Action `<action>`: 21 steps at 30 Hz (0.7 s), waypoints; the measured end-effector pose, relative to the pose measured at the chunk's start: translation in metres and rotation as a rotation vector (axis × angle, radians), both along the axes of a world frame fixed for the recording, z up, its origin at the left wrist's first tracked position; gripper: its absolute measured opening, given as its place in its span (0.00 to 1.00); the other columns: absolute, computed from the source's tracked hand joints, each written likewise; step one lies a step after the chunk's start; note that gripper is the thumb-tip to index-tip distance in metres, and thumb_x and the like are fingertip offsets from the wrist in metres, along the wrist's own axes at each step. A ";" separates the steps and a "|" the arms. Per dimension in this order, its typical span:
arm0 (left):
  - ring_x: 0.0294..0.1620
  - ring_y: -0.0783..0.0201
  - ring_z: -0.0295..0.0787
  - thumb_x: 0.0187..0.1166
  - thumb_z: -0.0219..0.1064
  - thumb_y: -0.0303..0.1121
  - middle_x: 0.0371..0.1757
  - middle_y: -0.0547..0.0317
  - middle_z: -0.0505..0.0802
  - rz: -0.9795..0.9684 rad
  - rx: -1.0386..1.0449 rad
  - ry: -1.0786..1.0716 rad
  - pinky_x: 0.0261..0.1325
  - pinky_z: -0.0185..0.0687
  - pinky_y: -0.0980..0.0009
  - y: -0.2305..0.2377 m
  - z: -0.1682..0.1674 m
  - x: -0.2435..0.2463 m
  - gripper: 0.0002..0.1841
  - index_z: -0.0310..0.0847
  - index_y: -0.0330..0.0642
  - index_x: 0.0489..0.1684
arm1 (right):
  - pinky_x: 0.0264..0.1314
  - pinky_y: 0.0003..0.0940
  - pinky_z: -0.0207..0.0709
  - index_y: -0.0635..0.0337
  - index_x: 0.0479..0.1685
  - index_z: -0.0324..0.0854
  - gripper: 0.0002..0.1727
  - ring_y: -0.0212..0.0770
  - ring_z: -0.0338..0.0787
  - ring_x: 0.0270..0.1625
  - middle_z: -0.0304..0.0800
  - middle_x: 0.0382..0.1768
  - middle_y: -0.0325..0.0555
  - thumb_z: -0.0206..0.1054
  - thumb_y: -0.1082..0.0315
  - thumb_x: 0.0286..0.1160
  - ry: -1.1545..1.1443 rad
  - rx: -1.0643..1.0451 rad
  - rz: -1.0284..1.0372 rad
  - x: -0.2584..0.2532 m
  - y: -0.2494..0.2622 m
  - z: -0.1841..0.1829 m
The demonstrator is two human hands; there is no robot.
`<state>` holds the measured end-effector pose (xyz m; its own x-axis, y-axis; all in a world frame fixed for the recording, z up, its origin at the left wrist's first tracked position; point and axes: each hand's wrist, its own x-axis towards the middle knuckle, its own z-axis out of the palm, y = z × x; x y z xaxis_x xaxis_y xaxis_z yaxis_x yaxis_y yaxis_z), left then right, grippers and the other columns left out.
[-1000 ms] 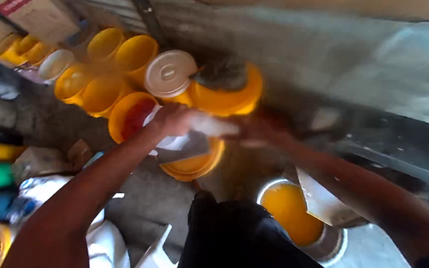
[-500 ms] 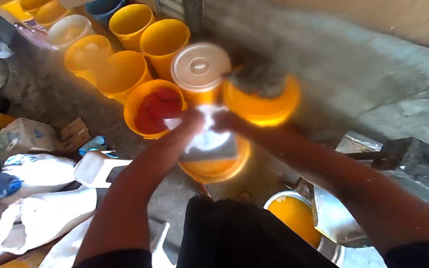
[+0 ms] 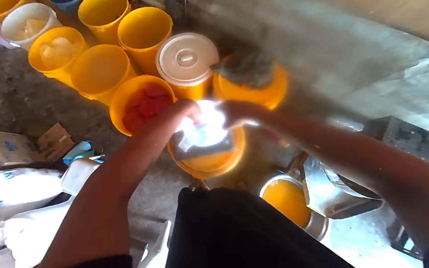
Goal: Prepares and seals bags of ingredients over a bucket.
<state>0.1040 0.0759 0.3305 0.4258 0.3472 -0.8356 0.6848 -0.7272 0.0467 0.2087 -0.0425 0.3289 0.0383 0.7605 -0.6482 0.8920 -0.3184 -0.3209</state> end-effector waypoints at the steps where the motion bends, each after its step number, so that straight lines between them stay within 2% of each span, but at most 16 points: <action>1: 0.39 0.49 0.90 0.75 0.72 0.40 0.39 0.45 0.93 0.022 -0.015 0.003 0.46 0.82 0.44 0.002 -0.001 -0.001 0.14 0.90 0.34 0.37 | 0.69 0.65 0.74 0.67 0.78 0.72 0.38 0.65 0.82 0.70 0.83 0.66 0.67 0.80 0.63 0.67 0.020 0.038 -0.011 0.001 -0.004 -0.001; 4: 0.28 0.59 0.87 0.77 0.69 0.42 0.33 0.53 0.92 0.108 -0.060 0.004 0.39 0.85 0.55 0.007 -0.005 -0.008 0.14 0.90 0.39 0.37 | 0.74 0.62 0.72 0.64 0.78 0.74 0.35 0.63 0.81 0.73 0.82 0.69 0.65 0.77 0.57 0.73 0.051 0.144 -0.043 0.002 -0.012 -0.004; 6: 0.27 0.61 0.88 0.78 0.68 0.42 0.34 0.55 0.93 0.169 -0.137 -0.016 0.40 0.87 0.58 0.013 -0.008 -0.010 0.14 0.89 0.39 0.40 | 0.70 0.62 0.75 0.63 0.74 0.78 0.30 0.63 0.84 0.68 0.85 0.64 0.64 0.72 0.52 0.79 0.019 0.195 -0.040 0.002 -0.015 -0.005; 8: 0.26 0.62 0.90 0.80 0.67 0.41 0.34 0.55 0.93 0.294 -0.245 -0.071 0.40 0.89 0.61 0.014 -0.009 -0.014 0.14 0.87 0.37 0.43 | 0.62 0.63 0.79 0.62 0.66 0.82 0.26 0.62 0.88 0.60 0.89 0.54 0.63 0.68 0.49 0.82 -0.015 0.208 -0.055 0.002 -0.013 -0.003; 11: 0.25 0.62 0.90 0.80 0.65 0.37 0.32 0.55 0.92 0.451 -0.363 -0.128 0.36 0.89 0.64 0.008 -0.012 -0.019 0.12 0.85 0.36 0.45 | 0.59 0.64 0.78 0.67 0.54 0.85 0.25 0.63 0.88 0.56 0.88 0.49 0.64 0.67 0.49 0.83 -0.038 0.156 -0.092 0.001 -0.007 -0.003; 13: 0.31 0.62 0.90 0.80 0.67 0.37 0.37 0.54 0.92 0.381 -0.293 -0.128 0.41 0.88 0.62 0.003 -0.013 -0.019 0.12 0.84 0.36 0.48 | 0.56 0.64 0.79 0.68 0.48 0.84 0.26 0.63 0.88 0.54 0.88 0.46 0.64 0.67 0.47 0.82 -0.054 0.146 -0.117 -0.001 -0.003 -0.011; 14: 0.41 0.59 0.90 0.80 0.68 0.38 0.45 0.51 0.92 0.325 -0.247 -0.118 0.50 0.86 0.56 0.002 -0.013 -0.018 0.15 0.84 0.35 0.53 | 0.56 0.64 0.79 0.69 0.47 0.84 0.26 0.63 0.88 0.55 0.87 0.46 0.64 0.67 0.47 0.82 -0.059 0.144 -0.127 -0.004 -0.001 -0.015; 15: 0.54 0.51 0.88 0.80 0.69 0.38 0.55 0.44 0.91 0.303 -0.225 -0.101 0.63 0.78 0.47 0.001 -0.014 -0.017 0.19 0.83 0.31 0.59 | 0.57 0.66 0.78 0.69 0.47 0.84 0.27 0.64 0.88 0.56 0.87 0.48 0.65 0.66 0.47 0.83 -0.062 0.139 -0.133 -0.007 0.000 -0.018; 16: 0.57 0.50 0.87 0.80 0.69 0.38 0.57 0.43 0.90 0.278 -0.211 -0.089 0.65 0.77 0.45 0.001 -0.018 -0.017 0.20 0.83 0.30 0.60 | 0.58 0.67 0.78 0.70 0.49 0.84 0.27 0.66 0.88 0.59 0.87 0.51 0.66 0.66 0.48 0.83 -0.070 0.126 -0.131 -0.011 0.002 -0.019; 18: 0.42 0.57 0.92 0.78 0.69 0.37 0.48 0.50 0.92 0.225 -0.185 -0.058 0.49 0.88 0.55 0.000 -0.023 -0.017 0.15 0.84 0.34 0.53 | 0.58 0.68 0.78 0.70 0.50 0.84 0.27 0.67 0.87 0.60 0.87 0.51 0.67 0.64 0.47 0.85 -0.075 0.101 -0.122 -0.017 0.004 -0.019; 21: 0.47 0.52 0.91 0.78 0.71 0.35 0.49 0.44 0.91 0.073 -0.141 0.007 0.53 0.86 0.49 -0.002 -0.023 -0.010 0.14 0.85 0.30 0.50 | 0.58 0.67 0.78 0.71 0.49 0.83 0.30 0.66 0.88 0.59 0.87 0.50 0.67 0.66 0.45 0.83 -0.079 0.053 -0.108 -0.018 0.008 -0.019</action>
